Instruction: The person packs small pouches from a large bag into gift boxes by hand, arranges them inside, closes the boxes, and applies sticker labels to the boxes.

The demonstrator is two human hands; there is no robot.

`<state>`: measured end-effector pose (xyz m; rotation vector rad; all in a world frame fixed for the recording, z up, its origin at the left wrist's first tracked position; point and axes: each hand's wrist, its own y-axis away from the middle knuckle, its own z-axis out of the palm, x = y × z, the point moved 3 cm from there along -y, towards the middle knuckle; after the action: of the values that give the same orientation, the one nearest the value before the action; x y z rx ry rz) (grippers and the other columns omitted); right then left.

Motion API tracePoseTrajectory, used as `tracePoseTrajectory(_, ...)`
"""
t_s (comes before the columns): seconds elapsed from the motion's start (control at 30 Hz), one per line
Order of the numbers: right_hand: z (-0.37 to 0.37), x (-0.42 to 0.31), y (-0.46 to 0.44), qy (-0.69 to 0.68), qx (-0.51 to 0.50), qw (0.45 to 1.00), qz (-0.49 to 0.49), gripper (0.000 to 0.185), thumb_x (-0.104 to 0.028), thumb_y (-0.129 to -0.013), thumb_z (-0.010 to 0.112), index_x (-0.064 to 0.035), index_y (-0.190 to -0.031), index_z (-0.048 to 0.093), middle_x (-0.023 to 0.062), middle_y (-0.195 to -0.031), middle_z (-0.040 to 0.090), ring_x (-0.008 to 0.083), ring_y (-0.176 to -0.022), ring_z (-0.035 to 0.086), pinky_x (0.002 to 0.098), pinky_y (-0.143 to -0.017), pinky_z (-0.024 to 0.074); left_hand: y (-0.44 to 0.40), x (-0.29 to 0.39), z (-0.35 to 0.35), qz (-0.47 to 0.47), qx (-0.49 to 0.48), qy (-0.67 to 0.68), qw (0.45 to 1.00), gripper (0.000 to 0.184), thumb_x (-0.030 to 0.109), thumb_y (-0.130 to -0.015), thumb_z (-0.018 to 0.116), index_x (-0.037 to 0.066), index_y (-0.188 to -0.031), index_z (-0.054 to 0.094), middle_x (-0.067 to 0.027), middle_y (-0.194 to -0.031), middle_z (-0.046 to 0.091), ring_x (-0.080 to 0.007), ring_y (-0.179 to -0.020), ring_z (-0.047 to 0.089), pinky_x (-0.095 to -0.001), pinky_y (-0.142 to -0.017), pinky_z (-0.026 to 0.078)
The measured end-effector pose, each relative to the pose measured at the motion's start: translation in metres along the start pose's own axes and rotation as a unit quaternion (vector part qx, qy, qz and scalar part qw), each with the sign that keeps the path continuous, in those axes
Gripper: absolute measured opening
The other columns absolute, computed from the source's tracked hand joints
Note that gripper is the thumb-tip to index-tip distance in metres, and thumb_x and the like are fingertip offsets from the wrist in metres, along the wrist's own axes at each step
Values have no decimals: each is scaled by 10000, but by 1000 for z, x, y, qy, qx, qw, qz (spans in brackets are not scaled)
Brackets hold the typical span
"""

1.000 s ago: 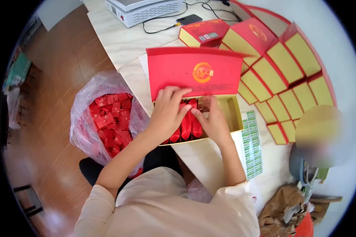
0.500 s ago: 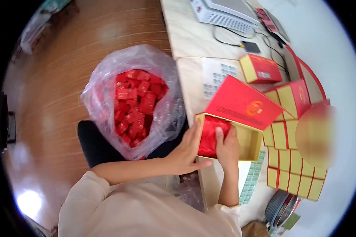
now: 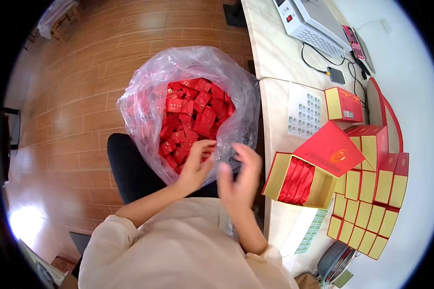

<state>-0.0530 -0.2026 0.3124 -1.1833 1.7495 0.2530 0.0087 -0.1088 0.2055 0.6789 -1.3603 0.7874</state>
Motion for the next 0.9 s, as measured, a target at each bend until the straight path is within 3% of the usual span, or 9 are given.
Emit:
tracePoseTrajectory(0.1, 97, 74, -9, -29, -42, 994, 101, 512, -102, -826, 660, 13, -1275, 442, 167, -1243, 490, 267, -1112, 503, 385, -952, 421, 13, -40, -54, -22, 35, -111, 993, 337, 9, -883, 543, 30, -1216, 493, -143, -1145, 479, -237, -1021, 550, -332, -896, 451)
tracePoseTrajectory(0.23, 198, 221, -12, 168, -55, 971, 162, 889, -329, -769, 728, 17, -1422, 234, 320, -1372, 327, 463, -1233, 368, 521, -1047, 314, 63, -74, -125, -157, 89, -125, 976, 253, 21, -899, 547, 43, -1152, 543, -99, -1085, 546, -177, -914, 581, -284, -812, 481)
tracePoseTrajectory(0.33, 222, 257, -30, 246, -98, 911, 315, 1095, -400, -715, 770, -38, -1480, 76, 358, -1464, 160, 525, -1275, 314, 527, -1066, 304, 97, -90, -164, -196, 149, -147, 958, 192, 36, -912, 542, 29, -1102, 568, -83, -995, 599, -161, -880, 589, -264, -774, 486)
tracePoseTrajectory(0.47, 233, 289, -36, 262, -188, 880, 348, 1145, -387, -706, 782, -72, -1492, 12, 362, -1456, 178, 499, -1287, 333, 528, -1040, 345, 100, -88, -167, -230, 156, -79, 957, 198, 65, -932, 530, 24, -1123, 564, -81, -1001, 623, -154, -876, 601, -271, -775, 491)
tracePoseTrajectory(0.63, 228, 309, -21, 150, -184, 907, 347, 930, -294, -789, 642, -37, -1481, 76, 355, -1413, 283, 474, -1259, 379, 474, -1026, 377, 53, -93, -133, -204, 127, -74, 968, 220, 86, -930, 547, 29, -1143, 552, -83, -994, 626, -158, -882, 605, -274, -776, 490)
tracePoseTrajectory(0.7, 217, 322, -4, 126, -154, 930, 309, 771, -268, -829, 548, -2, -1453, 183, 338, -1357, 380, 426, -1183, 477, 443, -971, 427, 35, -106, -118, -175, 96, -45, 979, 246, 85, -929, 549, 32, -1168, 534, -85, -992, 624, -164, -871, 607, -274, -779, 487)
tracePoseTrajectory(0.77, 208, 329, 14, -11, -181, 925, 333, 628, -243, -873, 480, -40, -1429, 272, 219, -1128, 595, 271, -827, 656, 378, -666, 538, 19, -110, -112, -188, 76, -52, 978, 268, 108, -932, 553, 25, -1184, 517, -85, -985, 616, -162, -862, 606, -275, -784, 484)
tracePoseTrajectory(0.8, 206, 333, 26, 0, -188, 919, 346, 484, -221, -925, 418, -35, -1368, 358, 164, -1025, 642, 204, -643, 646, 311, -514, 504, 15, -124, -109, -211, 58, -42, 975, 283, 102, -936, 536, 16, -1203, 498, -97, -1033, 604, -160, -909, 594, -274, -828, 469)
tracePoseTrajectory(0.9, 196, 328, 31, 0, -209, 897, 389, 385, -230, -964, 382, -11, -1274, 443, 152, -966, 653, 208, -635, 639, 316, -540, 512, 10, -145, -105, -253, 36, -28, 966, 320, 97, -934, 521, 11, -1237, 463, -109, -1066, 589, -156, -945, 583, -275, -880, 448)
